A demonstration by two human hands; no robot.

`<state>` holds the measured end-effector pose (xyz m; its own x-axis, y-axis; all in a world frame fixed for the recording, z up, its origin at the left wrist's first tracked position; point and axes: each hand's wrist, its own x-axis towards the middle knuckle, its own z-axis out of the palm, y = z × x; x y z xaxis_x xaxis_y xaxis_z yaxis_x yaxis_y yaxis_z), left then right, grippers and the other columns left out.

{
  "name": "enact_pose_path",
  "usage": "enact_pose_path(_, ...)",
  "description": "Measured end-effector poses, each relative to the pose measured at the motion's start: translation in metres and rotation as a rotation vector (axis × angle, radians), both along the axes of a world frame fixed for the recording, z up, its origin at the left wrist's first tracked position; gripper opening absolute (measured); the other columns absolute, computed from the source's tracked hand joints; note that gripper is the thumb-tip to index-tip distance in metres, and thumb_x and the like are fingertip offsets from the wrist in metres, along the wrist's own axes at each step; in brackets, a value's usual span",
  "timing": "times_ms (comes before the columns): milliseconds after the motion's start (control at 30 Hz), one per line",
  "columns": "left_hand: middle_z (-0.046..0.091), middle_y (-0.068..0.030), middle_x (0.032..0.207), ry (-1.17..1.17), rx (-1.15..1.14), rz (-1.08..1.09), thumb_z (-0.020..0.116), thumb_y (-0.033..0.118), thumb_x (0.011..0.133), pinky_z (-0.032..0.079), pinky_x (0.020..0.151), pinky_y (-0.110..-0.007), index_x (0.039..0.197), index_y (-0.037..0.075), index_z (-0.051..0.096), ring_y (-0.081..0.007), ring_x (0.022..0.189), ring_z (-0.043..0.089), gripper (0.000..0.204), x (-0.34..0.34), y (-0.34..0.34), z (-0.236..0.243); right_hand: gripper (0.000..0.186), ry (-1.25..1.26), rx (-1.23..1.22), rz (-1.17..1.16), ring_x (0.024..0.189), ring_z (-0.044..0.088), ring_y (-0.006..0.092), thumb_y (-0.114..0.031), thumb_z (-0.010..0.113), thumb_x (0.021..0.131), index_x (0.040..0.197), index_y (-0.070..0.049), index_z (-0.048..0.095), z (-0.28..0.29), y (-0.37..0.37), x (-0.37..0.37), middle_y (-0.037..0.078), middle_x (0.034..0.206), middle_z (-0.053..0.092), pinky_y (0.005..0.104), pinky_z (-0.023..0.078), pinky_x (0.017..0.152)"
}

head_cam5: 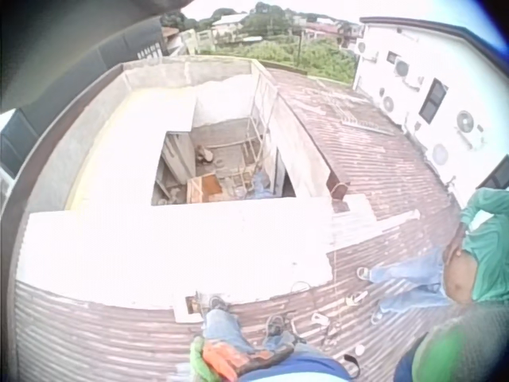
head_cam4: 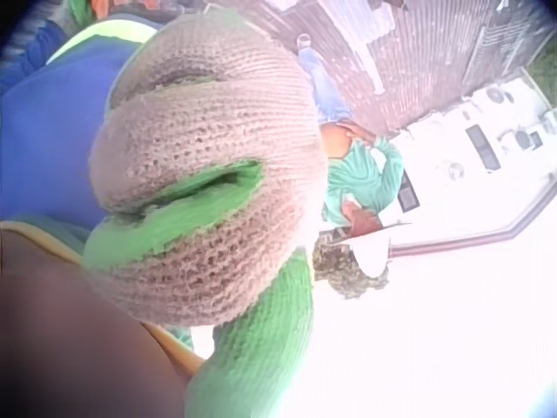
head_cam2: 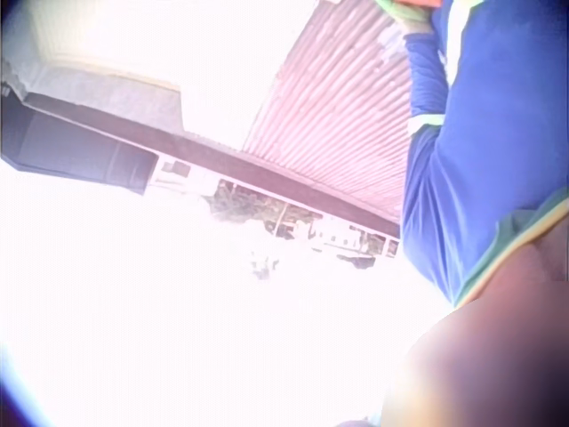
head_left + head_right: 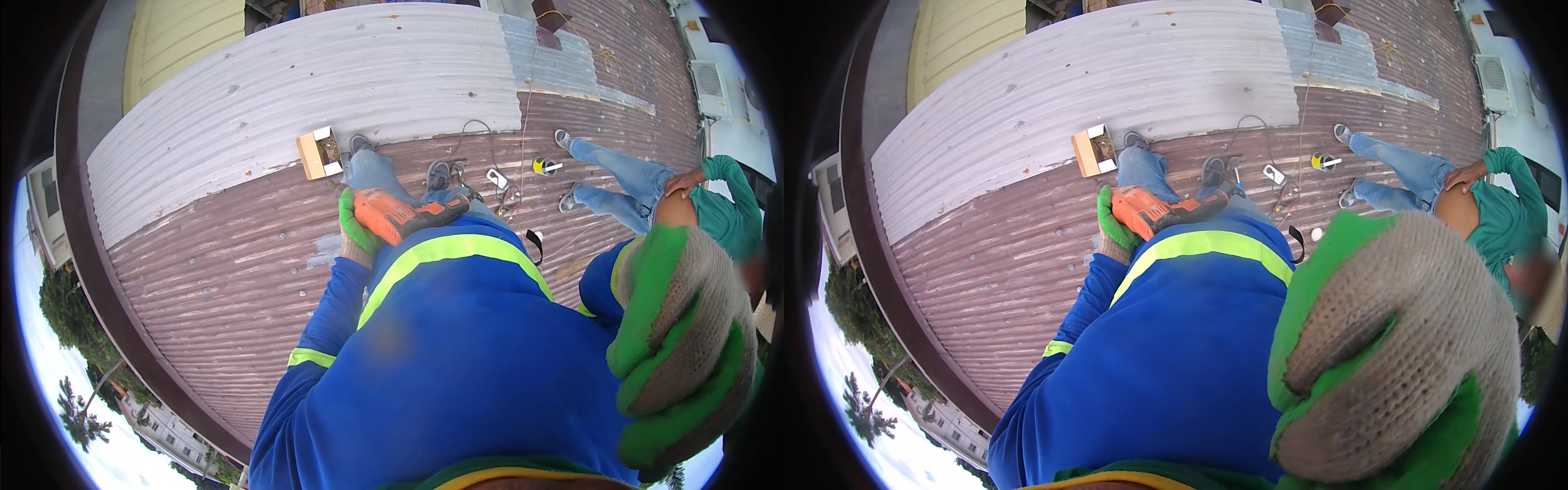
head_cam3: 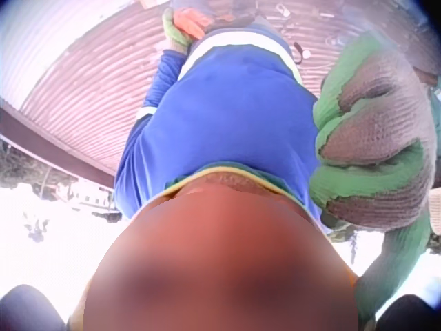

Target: The person uses a corded drill to fasten screws into a corrugated metal roof sheet. They repeatedly pick screws from a nearby box and drive them into the roof surface while standing on the roof. A second person is visible nearby but not directly involved in the fastening.

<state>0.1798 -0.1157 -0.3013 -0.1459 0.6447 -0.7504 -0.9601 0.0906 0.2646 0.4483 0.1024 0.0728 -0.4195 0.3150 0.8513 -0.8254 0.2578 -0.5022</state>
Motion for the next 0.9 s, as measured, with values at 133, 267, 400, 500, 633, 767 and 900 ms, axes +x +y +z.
enact_pose_path(133, 0.067, -0.0205, 0.129, 0.0, -0.011, 0.006, 0.071, 0.062, 0.095, 0.055, 0.107, -0.055, 0.135, 0.003, 0.058, -0.0386, 0.121, 0.065, 0.072, -0.001, -0.003, -0.006, 0.045, 0.001, -0.002, 0.006, 0.074, 0.07, 0.0218, -0.016, 0.079, 0.093, 0.131, 0.003, 0.065, 0.003, -0.004, -0.002, 0.01, 0.093, 0.072, 0.0338, 0.056, 0.062)
enact_pose_path(267, 0.068, -0.0205, 0.127, -0.022, 0.032, 0.001, 0.07, 0.062, 0.096, 0.055, 0.107, -0.055, 0.132, 0.002, 0.061, -0.0381, 0.121, 0.065, 0.071, -0.004, -0.006, -0.011, 0.045, -0.006, -0.005, -0.013, 0.074, 0.07, 0.0221, -0.016, 0.079, 0.093, 0.132, 0.004, 0.065, 0.002, -0.012, -0.005, 0.011, 0.094, 0.072, 0.0338, 0.057, 0.063)
enact_pose_path(400, 0.068, -0.0209, 0.128, -0.041, 0.03, 0.01, 0.069, 0.062, 0.097, 0.055, 0.107, -0.055, 0.133, 0.001, 0.06, -0.0387, 0.12, 0.066, 0.072, -0.005, -0.006, -0.008, 0.045, -0.002, -0.005, -0.023, 0.075, 0.07, 0.0224, -0.015, 0.078, 0.094, 0.133, 0.004, 0.064, 0.003, -0.015, -0.006, 0.012, 0.096, 0.073, 0.0338, 0.057, 0.063)
enact_pose_path(500, 0.067, -0.0214, 0.129, -0.119, 0.06, -0.003, 0.069, 0.062, 0.097, 0.055, 0.108, -0.056, 0.135, 0.0, 0.058, -0.0391, 0.12, 0.066, 0.073, -0.004, -0.006, -0.004, 0.045, -0.013, -0.001, -0.024, 0.075, 0.07, 0.0226, -0.014, 0.078, 0.094, 0.133, 0.004, 0.064, 0.003, -0.015, -0.007, 0.012, 0.097, 0.073, 0.0338, 0.057, 0.063)
enact_pose_path(633, 0.066, -0.022, 0.13, -0.055, 0.043, -0.004, 0.069, 0.062, 0.097, 0.055, 0.109, -0.056, 0.138, 0.0, 0.056, -0.0394, 0.122, 0.065, 0.075, -0.006, -0.004, -0.006, 0.045, -0.022, -0.007, -0.044, 0.076, 0.071, 0.0229, -0.013, 0.077, 0.095, 0.134, 0.004, 0.064, 0.002, -0.019, -0.009, 0.012, 0.098, 0.073, 0.0339, 0.058, 0.064)
enact_pose_path(767, 0.066, -0.022, 0.13, -0.041, 0.041, 0.006, 0.07, 0.062, 0.096, 0.055, 0.109, -0.056, 0.138, 0.0, 0.056, -0.0394, 0.123, 0.065, 0.075, -0.007, -0.006, -0.011, 0.046, -0.026, -0.01, -0.058, 0.077, 0.071, 0.0231, -0.013, 0.077, 0.095, 0.135, 0.004, 0.064, 0.003, -0.023, -0.011, 0.013, 0.099, 0.074, 0.0339, 0.058, 0.064)
enact_pose_path(900, 0.067, -0.0221, 0.13, -0.032, 0.023, 0.006, 0.07, 0.062, 0.097, 0.055, 0.109, -0.055, 0.138, 0.0, 0.056, -0.0393, 0.123, 0.065, 0.075, -0.008, -0.006, -0.011, 0.046, -0.034, -0.02, -0.076, 0.077, 0.071, 0.0234, -0.012, 0.076, 0.095, 0.136, 0.004, 0.063, 0.001, -0.024, -0.015, 0.014, 0.1, 0.074, 0.0339, 0.058, 0.064)
